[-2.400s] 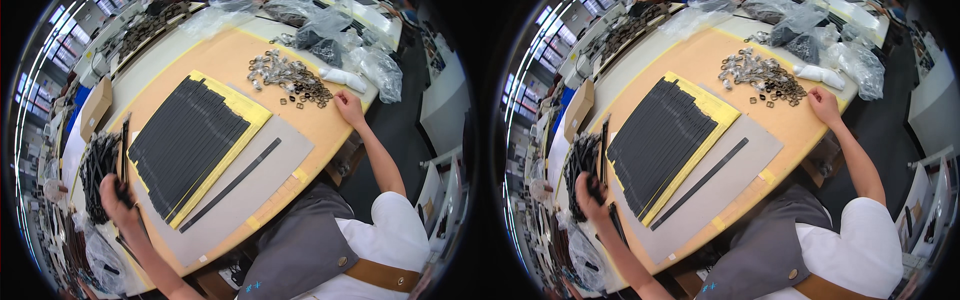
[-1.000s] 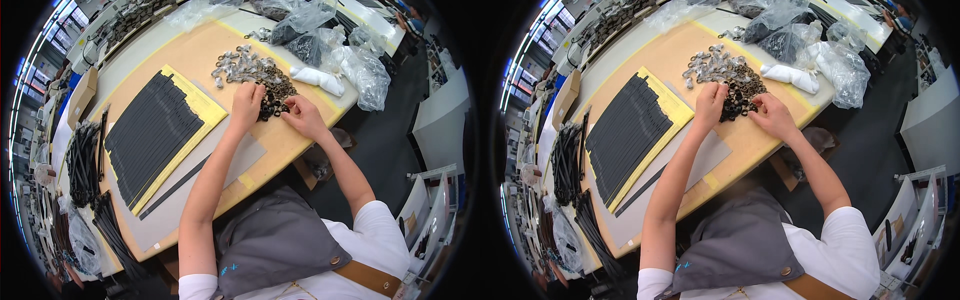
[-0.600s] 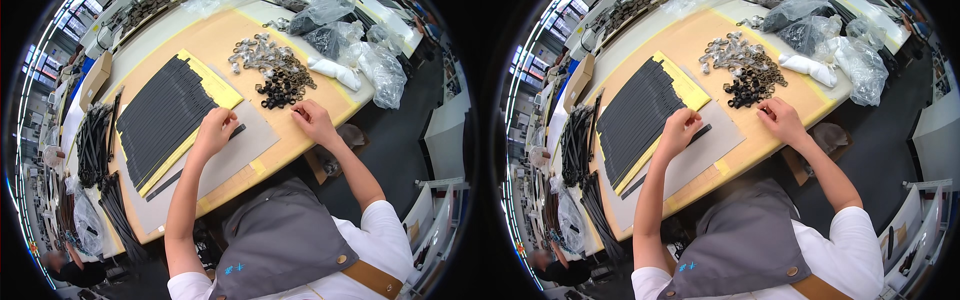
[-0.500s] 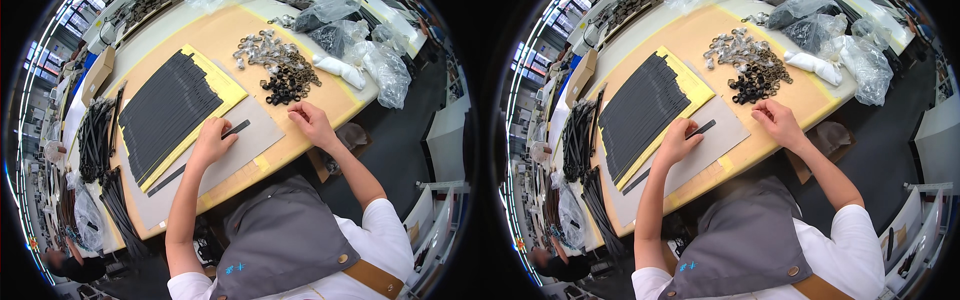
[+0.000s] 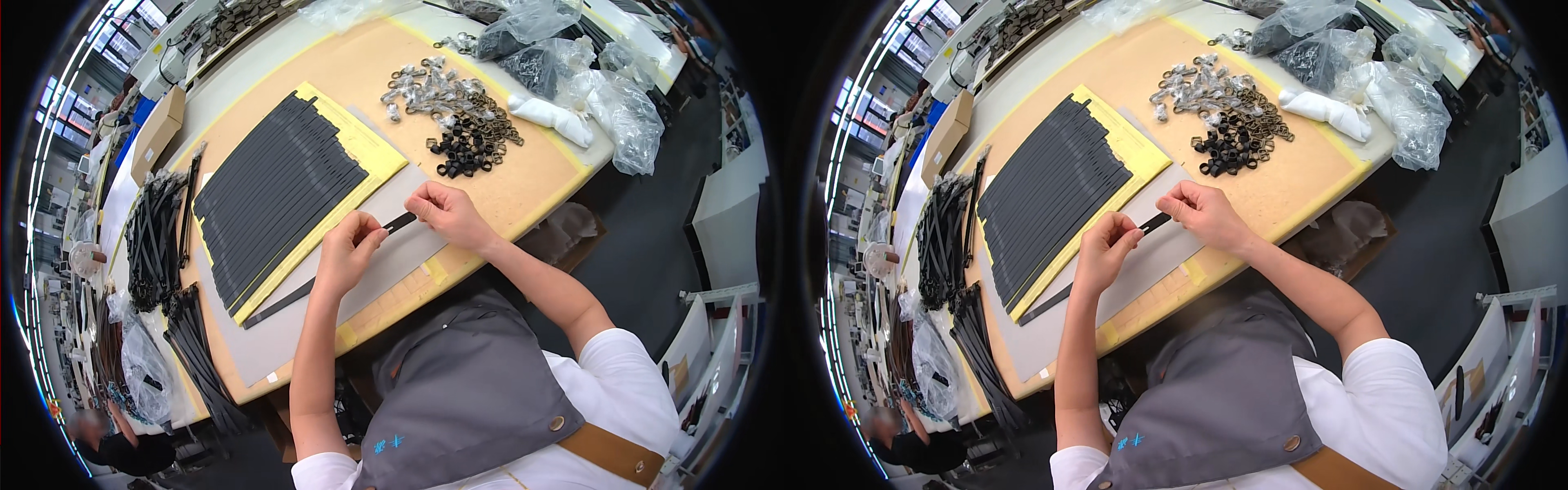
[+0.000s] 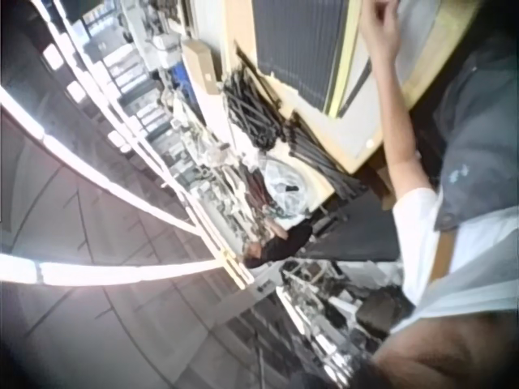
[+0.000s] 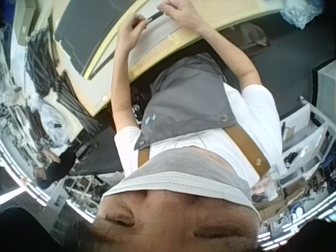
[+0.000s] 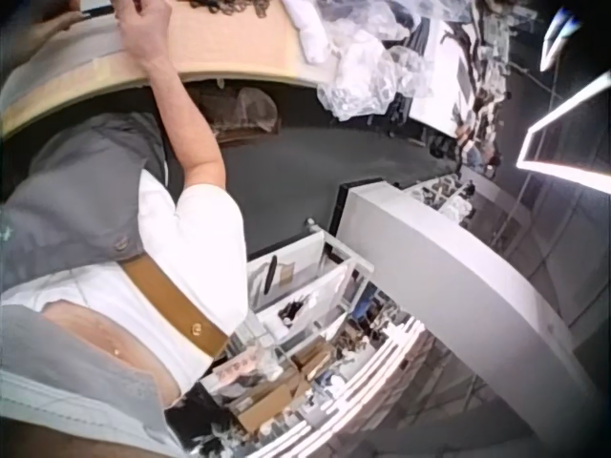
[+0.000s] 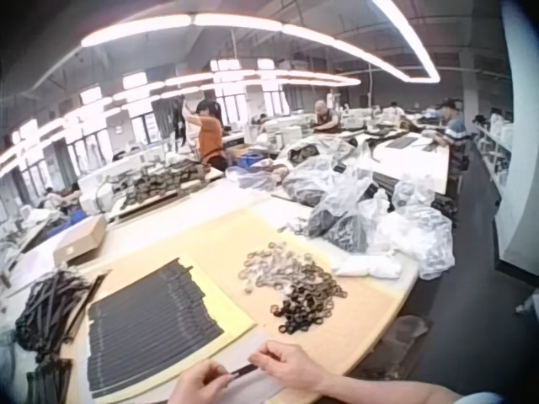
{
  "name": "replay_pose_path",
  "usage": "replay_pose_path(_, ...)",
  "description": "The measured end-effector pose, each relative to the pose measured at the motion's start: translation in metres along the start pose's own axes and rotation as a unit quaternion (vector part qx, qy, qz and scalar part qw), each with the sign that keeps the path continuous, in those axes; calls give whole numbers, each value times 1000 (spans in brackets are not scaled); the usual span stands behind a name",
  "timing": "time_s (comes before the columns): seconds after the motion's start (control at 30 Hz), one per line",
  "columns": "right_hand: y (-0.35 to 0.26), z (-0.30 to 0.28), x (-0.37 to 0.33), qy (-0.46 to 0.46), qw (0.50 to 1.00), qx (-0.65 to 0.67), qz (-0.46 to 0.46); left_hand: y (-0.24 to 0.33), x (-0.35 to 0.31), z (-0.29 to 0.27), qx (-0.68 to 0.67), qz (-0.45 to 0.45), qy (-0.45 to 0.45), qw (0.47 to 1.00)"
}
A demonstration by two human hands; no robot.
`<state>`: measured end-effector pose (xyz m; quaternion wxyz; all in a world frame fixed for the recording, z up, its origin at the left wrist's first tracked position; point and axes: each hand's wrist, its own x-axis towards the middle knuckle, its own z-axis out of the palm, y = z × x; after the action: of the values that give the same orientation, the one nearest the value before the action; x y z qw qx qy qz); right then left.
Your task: The person assembles black leather belt straps by attaching metal buckles to the ends. They pick up a strap and a buckle, align the buckle with the strap's end, and press it into place. The person repeats this process for multiple straps, stacking the finished items on the table.
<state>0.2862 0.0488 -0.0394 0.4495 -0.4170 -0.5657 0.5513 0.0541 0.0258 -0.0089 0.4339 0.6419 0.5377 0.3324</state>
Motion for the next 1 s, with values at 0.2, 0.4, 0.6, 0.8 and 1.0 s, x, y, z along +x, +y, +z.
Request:
replay_pose_path(0.2, 0, 2, -2, 6, 990, 119, 73, -21, -3, 7, -51, 84, 44, 994)
replay_pose_path(0.4, 7, 6, 1, 6, 975, 190, 111, -21, -9, 12, -75, 129, 70, 986)
replay_pose_path(0.6, 7, 15, 1, 31, 976, 197, 86, -20, -11, 10, -88, 127, 80, 985)
replay_pose_path(0.8, 5, 16, 0, 14, 978, 197, 68, -17, -14, 8, -60, 114, 73, 989)
replay_pose_path(1.0, 5, 15, 1, 11, 977, 200, 72, -26, -10, 11, -32, 131, 69, 988)
